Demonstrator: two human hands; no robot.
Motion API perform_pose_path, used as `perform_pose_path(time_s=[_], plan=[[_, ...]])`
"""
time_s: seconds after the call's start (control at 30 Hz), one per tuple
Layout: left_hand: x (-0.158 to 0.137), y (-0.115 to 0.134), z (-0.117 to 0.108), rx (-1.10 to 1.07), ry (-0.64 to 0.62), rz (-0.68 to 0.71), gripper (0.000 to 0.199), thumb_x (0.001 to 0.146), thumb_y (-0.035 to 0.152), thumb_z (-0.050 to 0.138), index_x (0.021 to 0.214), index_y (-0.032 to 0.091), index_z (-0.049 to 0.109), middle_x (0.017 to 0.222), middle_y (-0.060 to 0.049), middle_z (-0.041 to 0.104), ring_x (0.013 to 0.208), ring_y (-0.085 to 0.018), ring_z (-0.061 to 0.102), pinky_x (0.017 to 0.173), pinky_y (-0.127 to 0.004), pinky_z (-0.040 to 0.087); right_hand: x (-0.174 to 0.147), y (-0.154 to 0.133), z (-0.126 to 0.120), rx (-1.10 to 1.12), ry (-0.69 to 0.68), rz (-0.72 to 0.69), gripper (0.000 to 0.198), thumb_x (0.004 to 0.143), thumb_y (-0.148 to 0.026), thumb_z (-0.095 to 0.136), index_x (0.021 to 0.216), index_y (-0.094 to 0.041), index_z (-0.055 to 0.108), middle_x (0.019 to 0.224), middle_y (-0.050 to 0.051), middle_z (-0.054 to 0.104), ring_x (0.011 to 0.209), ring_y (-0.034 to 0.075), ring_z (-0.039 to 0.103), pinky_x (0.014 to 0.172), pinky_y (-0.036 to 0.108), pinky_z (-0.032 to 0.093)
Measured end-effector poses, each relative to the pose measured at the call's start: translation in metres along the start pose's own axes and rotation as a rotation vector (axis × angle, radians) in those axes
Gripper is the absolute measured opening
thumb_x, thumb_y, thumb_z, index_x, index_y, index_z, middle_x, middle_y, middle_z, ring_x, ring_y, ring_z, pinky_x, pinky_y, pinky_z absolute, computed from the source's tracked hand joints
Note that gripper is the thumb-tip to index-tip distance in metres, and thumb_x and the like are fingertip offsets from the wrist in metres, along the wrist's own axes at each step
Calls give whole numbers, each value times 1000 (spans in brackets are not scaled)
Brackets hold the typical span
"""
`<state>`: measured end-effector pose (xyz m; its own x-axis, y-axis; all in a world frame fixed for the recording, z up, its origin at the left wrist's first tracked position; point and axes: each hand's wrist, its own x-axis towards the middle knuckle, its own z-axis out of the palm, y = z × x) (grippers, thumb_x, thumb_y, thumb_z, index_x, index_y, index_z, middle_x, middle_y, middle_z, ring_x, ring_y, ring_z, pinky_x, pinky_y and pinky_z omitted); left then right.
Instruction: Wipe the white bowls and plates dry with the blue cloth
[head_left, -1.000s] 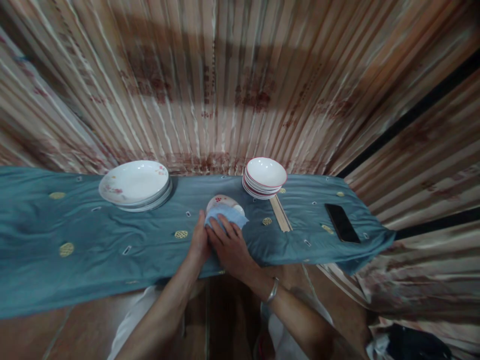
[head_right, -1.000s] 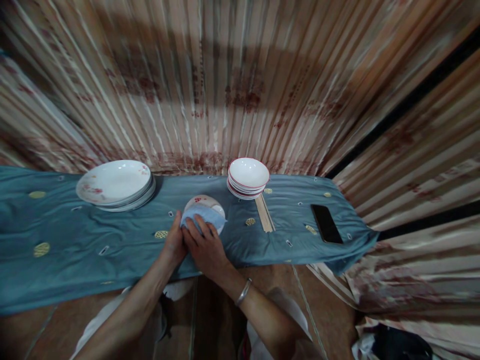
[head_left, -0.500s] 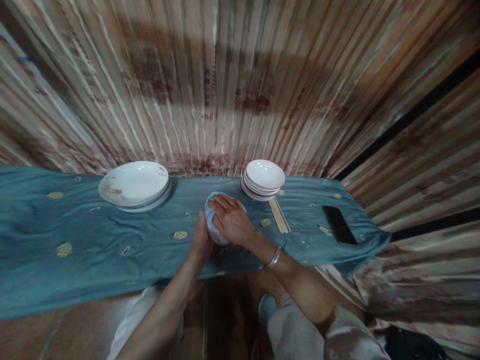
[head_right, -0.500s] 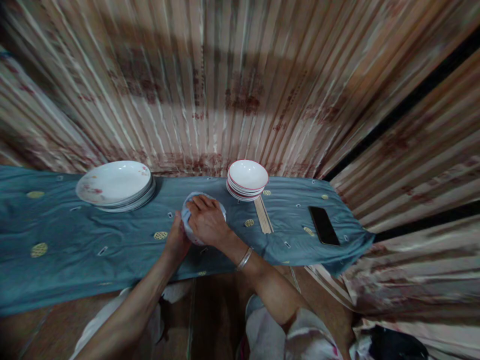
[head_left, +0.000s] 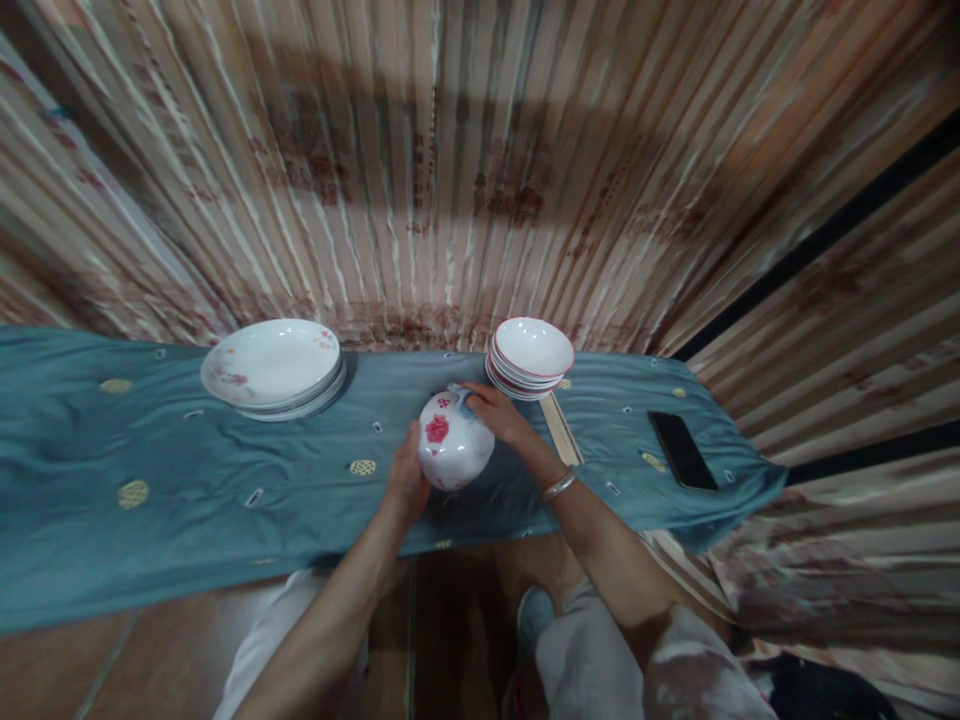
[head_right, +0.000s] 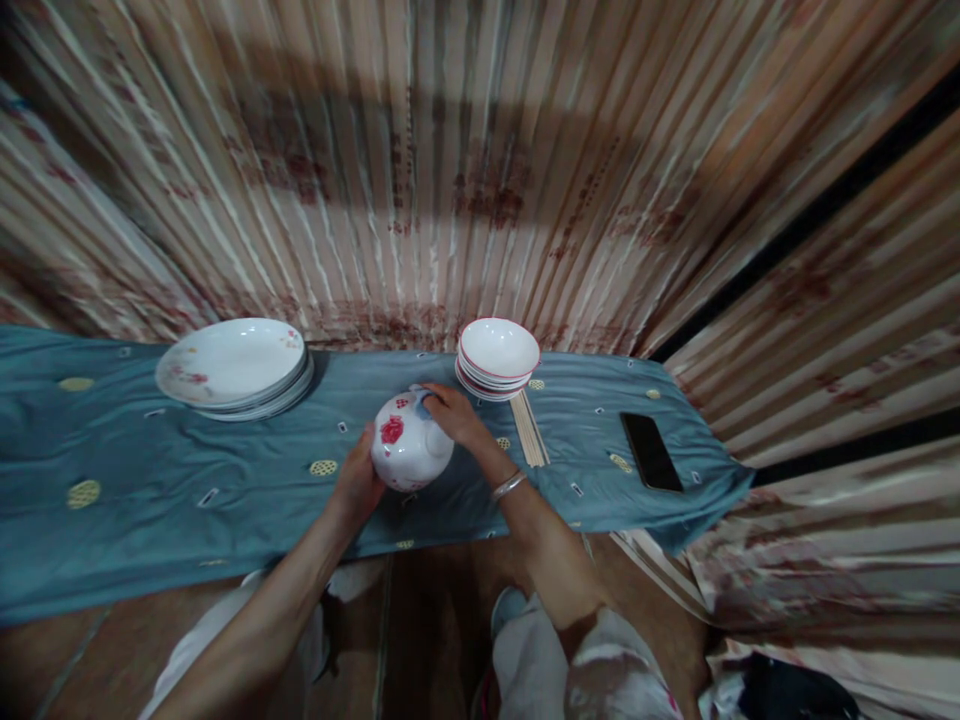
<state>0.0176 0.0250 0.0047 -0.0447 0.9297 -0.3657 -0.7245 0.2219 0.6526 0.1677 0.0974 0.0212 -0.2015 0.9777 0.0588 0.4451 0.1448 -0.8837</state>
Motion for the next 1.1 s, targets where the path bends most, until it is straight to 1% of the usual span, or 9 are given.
perform_pose_path(time_s=[0.1,0.2,0.3,0.4,0.53,0.7,0.87,1.0,1.1], plan=[[0,-1,2,-7,39,-18,31,93,33,53,102,9,71,94,-13,77,107,-25,68,103,-40,48,-1,18,1,131,53,126,33,82,-20,50,103,-19,75,95,1,75,88,17,66,89,33,50],[-1,-1,4,-9,65,-54,32,95,32,49,103,8,70,95,-13,77,107,-25,68,103,-41,47,-11,31,3,240,104,203,31,82,-23,49,96,-20,76,90,0,75,87,18,65,90,34,50],[-2,-2,6,-13,85,-93,33,96,32,47,103,9,70,95,-13,77,109,-27,67,103,-43,47,-25,38,5,308,156,201,32,82,-24,47,95,-21,76,91,1,75,94,20,65,93,35,48],[-2,-2,9,-15,122,-124,34,98,30,41,95,12,70,96,-13,76,113,-27,66,102,-42,48,-38,44,8,348,228,195,33,81,-25,46,95,-21,76,95,2,76,99,21,64,97,36,47],[-4,-3,12,-8,137,-158,37,99,29,37,93,14,69,98,-13,76,115,-27,65,103,-40,48,-53,52,15,373,321,207,32,81,-28,47,94,-21,75,98,2,76,101,22,65,100,38,46],[-5,-3,14,-2,136,-194,39,99,30,33,107,13,67,99,-12,76,118,-26,63,103,-41,48,-75,57,26,364,455,208,34,81,-34,48,101,-20,73,107,5,75,106,23,64,102,38,45],[-4,-5,11,-6,128,-208,41,100,32,31,116,15,65,102,-11,76,120,-25,62,105,-38,47,-94,53,41,321,557,191,42,83,-35,45,111,-16,69,115,9,72,111,23,62,104,38,43],[-3,-7,8,-13,110,-201,41,100,32,32,117,15,64,103,-11,76,118,-24,63,104,-38,47,-105,46,56,300,637,198,47,87,-37,42,123,-15,62,127,11,66,119,22,57,108,38,39],[-1,-8,6,-22,112,-193,41,99,33,32,114,15,65,104,-12,75,116,-24,64,103,-37,47,-114,39,68,246,643,164,52,92,-39,36,133,-14,54,137,12,58,128,20,51,112,38,36]])
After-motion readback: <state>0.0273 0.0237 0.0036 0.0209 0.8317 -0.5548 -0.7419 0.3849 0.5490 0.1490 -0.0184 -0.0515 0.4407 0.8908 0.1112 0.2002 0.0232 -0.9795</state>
